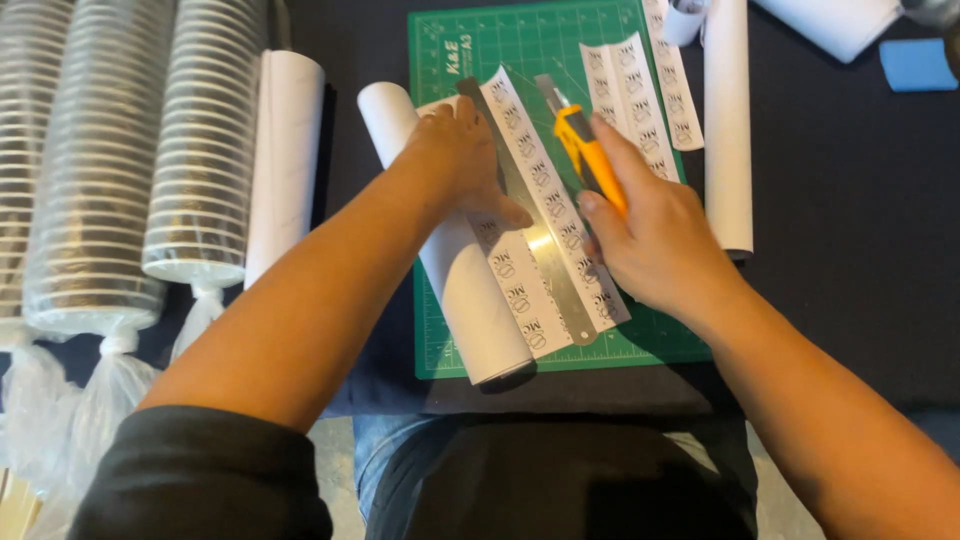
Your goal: The person is precisely cutting strips of printed paper from a roll using a rotary cutter and a metal ruler on a cutting mat.
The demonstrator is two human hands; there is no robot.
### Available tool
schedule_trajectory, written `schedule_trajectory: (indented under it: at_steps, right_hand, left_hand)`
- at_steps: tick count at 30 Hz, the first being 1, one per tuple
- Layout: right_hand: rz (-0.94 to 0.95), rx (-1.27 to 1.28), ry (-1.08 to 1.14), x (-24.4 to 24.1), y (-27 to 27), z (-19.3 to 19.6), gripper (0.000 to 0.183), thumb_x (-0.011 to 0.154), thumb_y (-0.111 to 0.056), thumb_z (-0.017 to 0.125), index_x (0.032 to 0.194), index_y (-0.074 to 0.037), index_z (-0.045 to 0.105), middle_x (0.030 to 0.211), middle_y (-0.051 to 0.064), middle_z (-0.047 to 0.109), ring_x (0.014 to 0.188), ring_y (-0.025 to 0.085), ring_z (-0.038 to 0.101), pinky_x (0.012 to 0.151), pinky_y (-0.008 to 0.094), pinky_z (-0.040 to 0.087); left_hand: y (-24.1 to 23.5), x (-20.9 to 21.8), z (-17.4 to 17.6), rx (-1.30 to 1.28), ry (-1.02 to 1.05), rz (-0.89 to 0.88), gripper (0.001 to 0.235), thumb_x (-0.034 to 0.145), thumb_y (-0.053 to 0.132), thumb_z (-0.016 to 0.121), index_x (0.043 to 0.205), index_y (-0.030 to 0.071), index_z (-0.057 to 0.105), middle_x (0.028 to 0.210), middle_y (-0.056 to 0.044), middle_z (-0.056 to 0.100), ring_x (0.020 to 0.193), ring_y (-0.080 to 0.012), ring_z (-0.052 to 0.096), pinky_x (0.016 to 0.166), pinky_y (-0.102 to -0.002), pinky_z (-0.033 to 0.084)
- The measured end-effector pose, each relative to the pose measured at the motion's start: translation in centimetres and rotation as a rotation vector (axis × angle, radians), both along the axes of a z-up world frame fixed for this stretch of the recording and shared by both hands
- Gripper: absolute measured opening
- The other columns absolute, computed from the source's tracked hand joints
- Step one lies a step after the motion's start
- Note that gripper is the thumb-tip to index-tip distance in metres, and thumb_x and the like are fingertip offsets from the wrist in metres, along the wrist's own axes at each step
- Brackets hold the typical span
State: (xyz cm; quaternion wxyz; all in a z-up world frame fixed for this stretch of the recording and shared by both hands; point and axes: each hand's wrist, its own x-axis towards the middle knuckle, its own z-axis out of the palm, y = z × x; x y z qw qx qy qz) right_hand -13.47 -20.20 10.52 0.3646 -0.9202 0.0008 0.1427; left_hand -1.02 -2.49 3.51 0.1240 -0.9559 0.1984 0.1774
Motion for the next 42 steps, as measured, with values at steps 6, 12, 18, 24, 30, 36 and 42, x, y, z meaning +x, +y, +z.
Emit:
schedule_trajectory:
  at_steps: [6,12,18,24,30,36,42]
  right_hand:
    - [0.186,-0.185,-0.283,5.2,2.7,-3.9,0.061,0.102,-0.019,0.049,0.162,-0.013,0.039,0.126,0.037,0.066,0.122,0.053,0.062,0.103,0.065,0.046]
    - [0.240,-0.350,-0.302,9.5,3.7,-7.1,0.061,0.099,-0.023,0.051,0.160,-0.021,0.043,0.129,0.028,0.069,0.122,0.049,0.063,0.103,0.064,0.048]
    - [0.259,-0.278,-0.274,8.5,4.4,-5.2,0.062,0.099,-0.010,0.050,0.161,-0.007,0.044,0.128,0.038,0.065,0.125,0.055,0.059,0.104,0.067,0.047]
    - [0.261,-0.270,-0.256,9.2,4.5,-5.8,0.064,0.099,-0.006,0.049,0.163,-0.010,0.041,0.130,0.036,0.065,0.127,0.053,0.058,0.105,0.064,0.048]
    - [0.286,-0.280,-0.232,9.0,4.7,-4.9,0.061,0.101,-0.004,0.048,0.162,-0.005,0.041,0.130,0.038,0.064,0.129,0.055,0.057,0.105,0.065,0.046]
    - [0.316,-0.297,-0.241,8.6,5.4,-3.6,0.059,0.101,-0.006,0.049,0.160,-0.004,0.044,0.127,0.039,0.065,0.127,0.057,0.057,0.103,0.068,0.047]
    - [0.237,-0.422,-0.047,10.0,6.7,-2.5,0.068,0.090,-0.010,0.041,0.158,-0.017,0.045,0.100,0.027,0.067,0.088,0.044,0.062,0.065,0.055,0.047]
  left_hand:
    - [0.5,0.0,-1.3,-0.163,-0.197,-0.040,0.139,0.053,0.102,0.074,0.132,-0.011,0.059,0.122,-0.020,0.063,0.119,-0.0423,0.066,0.098,-0.050,0.056]
    - [0.3,0.9,-3.3,-0.187,-0.234,-0.018,0.118,0.061,0.086,0.077,0.125,-0.012,0.060,0.114,-0.019,0.056,0.110,-0.0452,0.065,0.091,-0.051,0.055]
    - [0.0,0.4,-2.9,-0.157,-0.198,-0.021,0.103,0.069,0.070,0.073,0.129,-0.013,0.059,0.116,-0.020,0.054,0.112,-0.0477,0.063,0.092,-0.051,0.053]
    - [-0.2,-0.7,-0.8,-0.177,-0.166,0.011,0.091,0.079,0.062,0.068,0.131,-0.012,0.058,0.118,-0.019,0.054,0.115,-0.0469,0.061,0.095,-0.051,0.051]
    - [0.1,-0.5,-0.8,-0.132,-0.133,-0.021,0.107,0.071,0.072,0.068,0.137,-0.012,0.057,0.121,-0.023,0.056,0.122,-0.0466,0.060,0.101,-0.050,0.050]
    - [0.1,-0.2,-0.8,-0.107,-0.107,-0.039,0.116,0.069,0.081,0.069,0.137,-0.012,0.057,0.121,-0.025,0.058,0.122,-0.0463,0.061,0.104,-0.051,0.049]
    - [-0.6,0.6,0.6,0.075,0.097,0.006,0.130,0.069,0.103,0.063,0.162,0.017,0.034,0.144,-0.026,0.043,0.133,-0.0400,0.046,0.110,-0.050,0.041]
